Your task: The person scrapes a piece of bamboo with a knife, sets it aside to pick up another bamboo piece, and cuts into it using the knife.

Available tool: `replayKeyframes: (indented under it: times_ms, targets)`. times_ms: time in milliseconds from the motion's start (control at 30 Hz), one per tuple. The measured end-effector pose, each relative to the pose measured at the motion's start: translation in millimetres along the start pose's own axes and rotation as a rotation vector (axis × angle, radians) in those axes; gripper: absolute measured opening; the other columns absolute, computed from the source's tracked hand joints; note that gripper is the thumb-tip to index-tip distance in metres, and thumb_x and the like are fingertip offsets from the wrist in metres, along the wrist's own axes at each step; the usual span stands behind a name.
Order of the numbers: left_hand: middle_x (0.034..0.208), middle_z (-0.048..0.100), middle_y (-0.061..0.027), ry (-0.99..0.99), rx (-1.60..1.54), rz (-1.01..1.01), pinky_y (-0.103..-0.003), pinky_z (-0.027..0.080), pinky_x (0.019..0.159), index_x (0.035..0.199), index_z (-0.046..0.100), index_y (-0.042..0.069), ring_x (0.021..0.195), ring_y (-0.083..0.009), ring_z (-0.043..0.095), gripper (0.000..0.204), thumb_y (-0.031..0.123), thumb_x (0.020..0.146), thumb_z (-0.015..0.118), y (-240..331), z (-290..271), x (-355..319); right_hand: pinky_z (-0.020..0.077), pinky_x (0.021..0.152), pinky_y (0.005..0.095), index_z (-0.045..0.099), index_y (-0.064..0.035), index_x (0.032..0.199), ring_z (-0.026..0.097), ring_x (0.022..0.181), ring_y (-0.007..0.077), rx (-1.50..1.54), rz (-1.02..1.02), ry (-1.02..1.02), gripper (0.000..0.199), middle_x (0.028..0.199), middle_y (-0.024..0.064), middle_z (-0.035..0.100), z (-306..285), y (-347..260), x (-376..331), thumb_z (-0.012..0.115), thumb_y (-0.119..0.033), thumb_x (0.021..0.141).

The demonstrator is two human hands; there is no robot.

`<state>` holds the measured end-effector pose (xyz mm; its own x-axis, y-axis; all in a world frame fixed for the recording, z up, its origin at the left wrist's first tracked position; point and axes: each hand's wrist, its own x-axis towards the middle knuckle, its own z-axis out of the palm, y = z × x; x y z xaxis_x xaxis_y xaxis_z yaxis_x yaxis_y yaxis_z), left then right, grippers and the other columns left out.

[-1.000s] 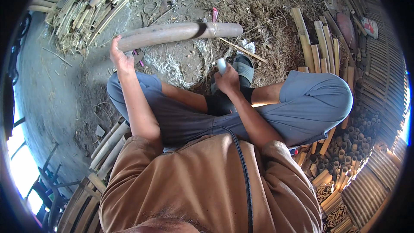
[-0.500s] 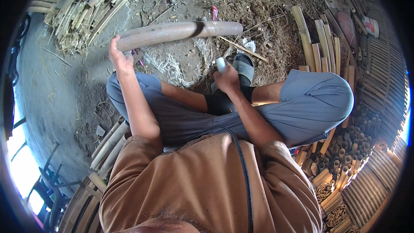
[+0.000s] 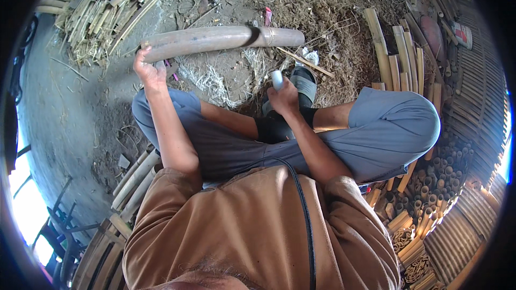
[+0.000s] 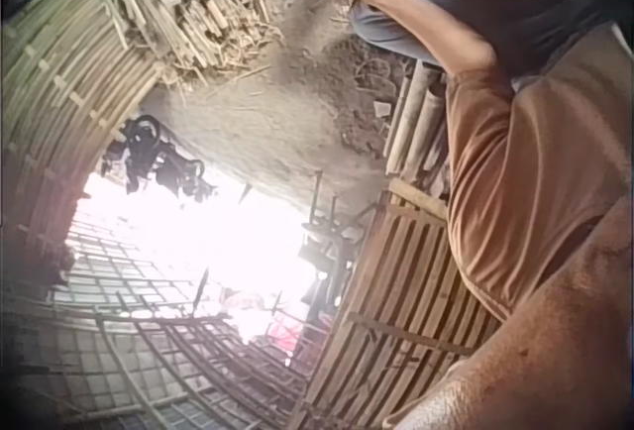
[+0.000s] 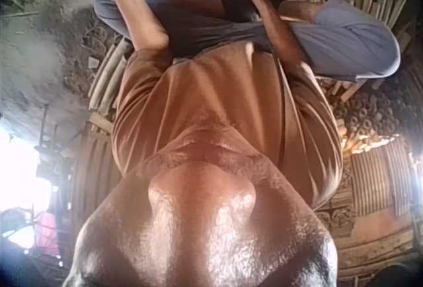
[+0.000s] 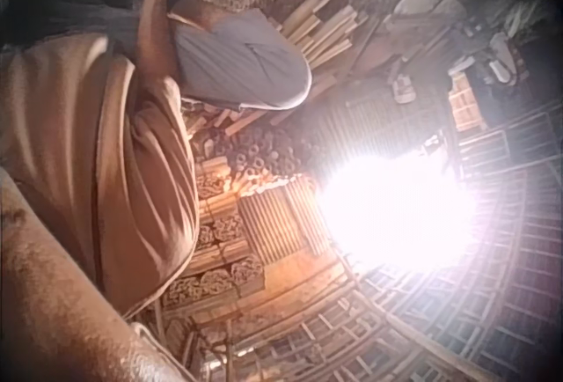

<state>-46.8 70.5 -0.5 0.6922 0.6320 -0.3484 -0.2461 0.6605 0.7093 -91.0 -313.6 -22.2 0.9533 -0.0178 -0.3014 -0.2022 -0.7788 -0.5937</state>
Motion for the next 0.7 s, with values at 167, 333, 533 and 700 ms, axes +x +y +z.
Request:
replayKeyframes:
  times_ms: [167, 333, 533, 700]
  targets:
    - [0.092, 0.064, -0.0072, -0.074, -0.020, 0.046, -0.038, 0.049, 0.088, 0.093, 0.064, 0.004, 0.089, -0.0231, 0.064, 0.028, 0.008, 0.065, 0.065, -12.1, 0.1, 8.6, 0.0523, 0.077, 0.0462, 0.062, 0.0035, 0.102, 0.067, 0.087, 0.0408, 0.146, 0.251, 0.021, 0.039, 0.092, 0.0224, 0.068, 4.9, 36.2, 6.5, 0.065, -0.026, 0.078]
    - [0.094, 0.063, -0.0071, -0.056, -0.028, 0.022, -0.037, 0.050, 0.088, 0.095, 0.063, 0.004, 0.092, -0.0228, 0.063, 0.030, 0.007, 0.065, 0.065, -5.3, -6.1, 5.4, 0.0502, 0.085, 0.0478, 0.061, 0.0035, 0.108, 0.063, 0.093, 0.0438, -0.060, -0.144, -0.088, 0.041, 0.095, 0.0255, 0.066, -2.0, -4.2, -2.7, 0.063, -0.024, 0.078]
    - [0.096, 0.062, -0.0071, -0.079, -0.074, 0.009, -0.040, 0.050, 0.091, 0.097, 0.061, 0.005, 0.094, -0.0239, 0.063, 0.033, 0.003, 0.064, 0.063, -3.8, -6.5, 4.2, 0.0521, 0.083, 0.0470, 0.060, 0.0059, 0.105, 0.065, 0.093, 0.0430, 0.075, 0.174, -0.029, 0.042, 0.098, 0.0260, 0.067, -0.2, 6.1, 3.8, 0.066, -0.025, 0.078]
    - [0.096, 0.062, -0.0079, -0.143, -0.086, 0.058, -0.040, 0.051, 0.091, 0.098, 0.061, 0.005, 0.094, -0.0251, 0.063, 0.034, 0.003, 0.064, 0.062, -9.0, 1.3, 5.4, 0.0519, 0.081, 0.0481, 0.060, 0.0059, 0.102, 0.065, 0.090, 0.0448, 0.075, 0.276, 0.067, 0.039, 0.091, 0.0274, 0.066, 2.3, 29.8, 6.1, 0.065, -0.024, 0.077]
